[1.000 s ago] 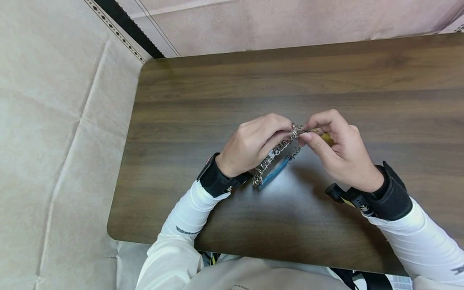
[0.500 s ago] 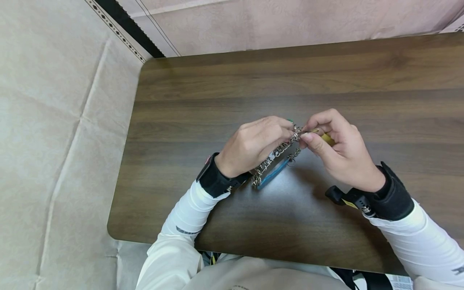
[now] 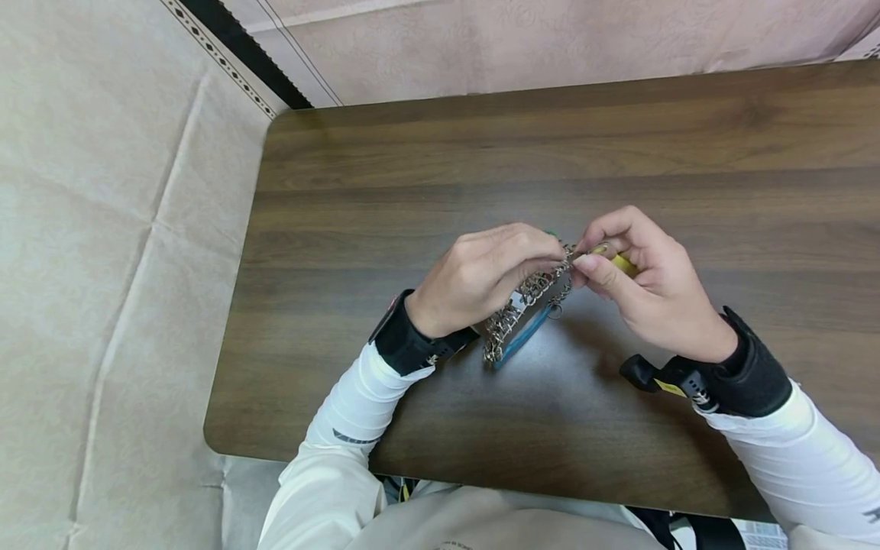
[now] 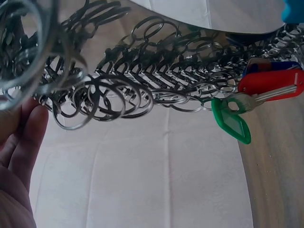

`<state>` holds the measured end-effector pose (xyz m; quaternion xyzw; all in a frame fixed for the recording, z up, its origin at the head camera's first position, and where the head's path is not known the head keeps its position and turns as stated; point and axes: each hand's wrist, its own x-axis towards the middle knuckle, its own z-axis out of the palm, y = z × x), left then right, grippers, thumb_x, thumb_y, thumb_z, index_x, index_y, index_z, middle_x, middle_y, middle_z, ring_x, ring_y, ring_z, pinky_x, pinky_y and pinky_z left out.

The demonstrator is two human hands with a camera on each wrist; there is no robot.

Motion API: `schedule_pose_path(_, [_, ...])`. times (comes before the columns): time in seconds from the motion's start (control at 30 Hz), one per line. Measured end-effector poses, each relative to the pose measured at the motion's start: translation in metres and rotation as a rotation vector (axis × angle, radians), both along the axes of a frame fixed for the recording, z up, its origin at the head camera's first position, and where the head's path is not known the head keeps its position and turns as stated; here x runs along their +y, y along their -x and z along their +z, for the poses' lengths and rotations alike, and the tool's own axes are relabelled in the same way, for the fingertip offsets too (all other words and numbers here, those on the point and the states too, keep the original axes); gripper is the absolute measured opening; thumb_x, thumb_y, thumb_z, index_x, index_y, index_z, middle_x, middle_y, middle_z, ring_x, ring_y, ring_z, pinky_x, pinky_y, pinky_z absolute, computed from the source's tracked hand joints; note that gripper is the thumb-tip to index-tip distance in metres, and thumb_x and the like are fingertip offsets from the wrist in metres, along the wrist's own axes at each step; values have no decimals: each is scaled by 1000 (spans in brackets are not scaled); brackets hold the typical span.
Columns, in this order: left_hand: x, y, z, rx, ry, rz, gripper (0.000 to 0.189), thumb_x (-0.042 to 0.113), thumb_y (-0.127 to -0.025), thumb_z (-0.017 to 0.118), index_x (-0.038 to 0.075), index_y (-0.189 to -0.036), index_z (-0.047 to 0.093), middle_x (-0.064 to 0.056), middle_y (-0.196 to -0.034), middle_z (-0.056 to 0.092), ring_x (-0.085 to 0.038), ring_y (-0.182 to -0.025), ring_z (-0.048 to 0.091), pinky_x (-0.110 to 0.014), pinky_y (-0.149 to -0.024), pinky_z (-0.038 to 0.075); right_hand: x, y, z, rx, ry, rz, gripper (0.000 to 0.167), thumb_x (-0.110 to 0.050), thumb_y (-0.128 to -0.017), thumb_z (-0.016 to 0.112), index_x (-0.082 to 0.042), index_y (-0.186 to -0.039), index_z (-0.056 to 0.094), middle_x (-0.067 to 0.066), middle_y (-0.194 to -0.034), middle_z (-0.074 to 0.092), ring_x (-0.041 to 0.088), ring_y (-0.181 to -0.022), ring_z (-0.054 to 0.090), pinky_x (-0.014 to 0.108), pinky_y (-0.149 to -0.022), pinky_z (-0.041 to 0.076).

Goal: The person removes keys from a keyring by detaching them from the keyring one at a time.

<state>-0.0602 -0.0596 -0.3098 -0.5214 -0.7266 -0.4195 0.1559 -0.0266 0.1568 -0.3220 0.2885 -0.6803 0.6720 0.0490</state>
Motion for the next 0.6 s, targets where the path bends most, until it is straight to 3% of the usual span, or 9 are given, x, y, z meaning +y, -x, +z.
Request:
schedule_pose_path(0.27, [0, 0, 0, 20, 30, -28, 18, 2, -96, 66, -2, -113, 63, -9, -105, 73, -13, -101, 71, -17, -100, 50, 1, -1, 2, -60, -40, 7, 28, -5, -101, 59, 19, -102, 44, -9, -83, 67, 1, -70, 63, 15, -53, 46])
schedule_pose_path(0.4, [1, 0, -1, -14, 18, -36, 17, 2, -96, 66, -3, -113, 63, -10, -106, 73, -14, -101, 71, -18, -100, 50, 0, 0, 3, -110, -32, -30, 13, 3, -98, 61, 6, -106, 52, -7, -86, 69, 3, -71, 63, 16, -56, 47])
schedule_pose_path(0.5, [2, -1, -1, -49, -12, -30, 15, 2, -97, 65, -4, -111, 65, -12, -105, 73, -15, -101, 71, -18, -99, 51, -1, 1, 2, -138, 1, -68, 16, 4, -98, 60, -6, -110, 56, -4, -91, 70, 6, -70, 59, 18, -59, 45])
schedule_pose_path(0.6, [2, -1, 0, -77, -39, -20, 15, 0, -96, 64, -5, -110, 65, -13, -103, 73, -15, -97, 71, -18, -95, 53, -2, 2, 1, -142, 15, -109, 13, 4, -99, 58, -3, -110, 57, -2, -99, 70, 8, -77, 61, 17, -67, 49])
